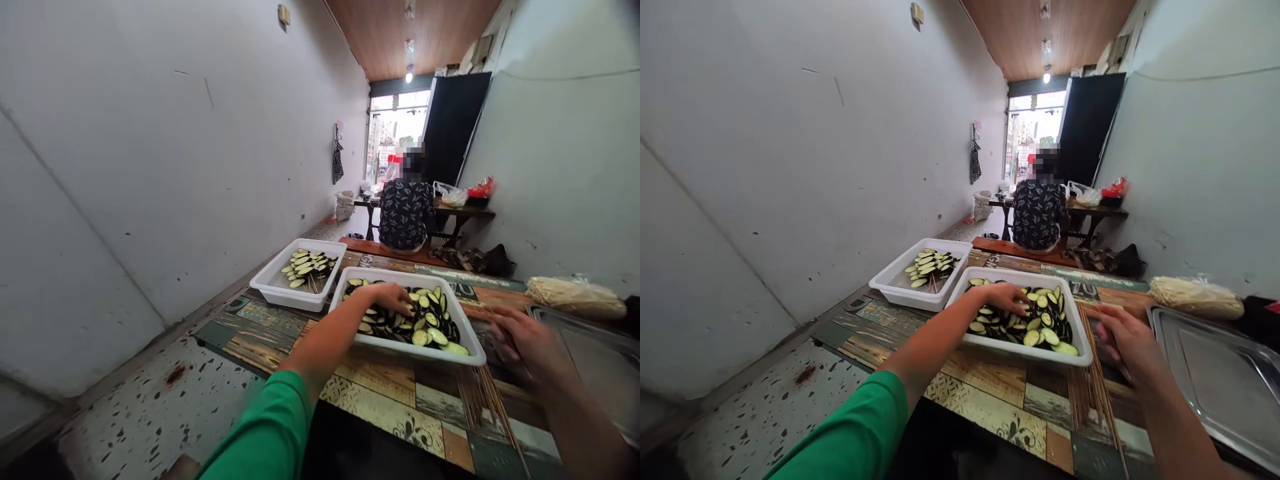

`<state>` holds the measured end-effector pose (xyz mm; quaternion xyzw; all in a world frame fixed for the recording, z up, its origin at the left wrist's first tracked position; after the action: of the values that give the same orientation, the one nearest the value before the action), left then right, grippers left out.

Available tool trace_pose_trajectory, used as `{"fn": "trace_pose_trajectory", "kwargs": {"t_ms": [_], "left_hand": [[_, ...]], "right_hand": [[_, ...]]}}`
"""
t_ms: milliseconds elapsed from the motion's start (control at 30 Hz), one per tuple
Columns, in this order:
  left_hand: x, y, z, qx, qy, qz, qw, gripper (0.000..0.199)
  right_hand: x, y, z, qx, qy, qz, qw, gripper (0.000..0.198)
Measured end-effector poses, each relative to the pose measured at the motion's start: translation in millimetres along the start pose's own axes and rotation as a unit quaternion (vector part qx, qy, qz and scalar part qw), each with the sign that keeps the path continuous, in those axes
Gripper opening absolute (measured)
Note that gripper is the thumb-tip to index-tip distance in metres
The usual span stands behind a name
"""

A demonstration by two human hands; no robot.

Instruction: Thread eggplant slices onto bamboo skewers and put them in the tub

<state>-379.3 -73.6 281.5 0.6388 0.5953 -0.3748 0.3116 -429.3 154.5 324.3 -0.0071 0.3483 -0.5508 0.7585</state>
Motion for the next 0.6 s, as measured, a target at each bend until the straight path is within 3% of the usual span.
{"fn": "trace_pose_trajectory", "kwargs": {"t_ms": [67,133,267,367,467,600], "left_hand": [[-8.7,1.6,13.7,-0.033,0.043,-0.021,0.998,0.02],[-15.9,2.0,24.8,-0.066,0.076,-0.053,0.994,0.019],[-16.8,2.9,31.2,-0.11,0.107,-0.062,0.986,0.021],[-24.6,6.9,37.3,-0.167,0.16,-0.114,0.966,0.018],[-27.2,13.2,47.4,-0.23,0.33,-0.178,0.898,0.011],[-7.6,10.0,45.0,-0.257,0.545,-0.14,0.785,0.006]], "right_hand": [[36.4,6.4,-4.2,0.104,-0.171,0.107,0.974,0.041],[54.9,10.0,-2.6,0.134,-0.243,0.122,0.953,0.048],[54.4,13.0,-6.9,0.115,-0.255,0.061,0.958,0.054],[50.3,19.4,-9.7,0.111,-0.218,0.087,0.966,0.06],[47.4,24.7,-4.6,0.084,-0.154,0.135,0.975,0.059],[39.9,24.3,7.5,0.003,-0.054,0.122,0.991,0.048]]}}
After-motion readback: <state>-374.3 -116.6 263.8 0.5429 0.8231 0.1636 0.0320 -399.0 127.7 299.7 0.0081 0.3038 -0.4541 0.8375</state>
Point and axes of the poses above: each hand's wrist, its own y-axis away from the middle knuckle, its own x-axis out of the palm, z = x × y, the point moved 10 cm from there along -y, towards the middle knuckle, and after that the axes turned 4 degrees about -z, right-handed, at the moved point
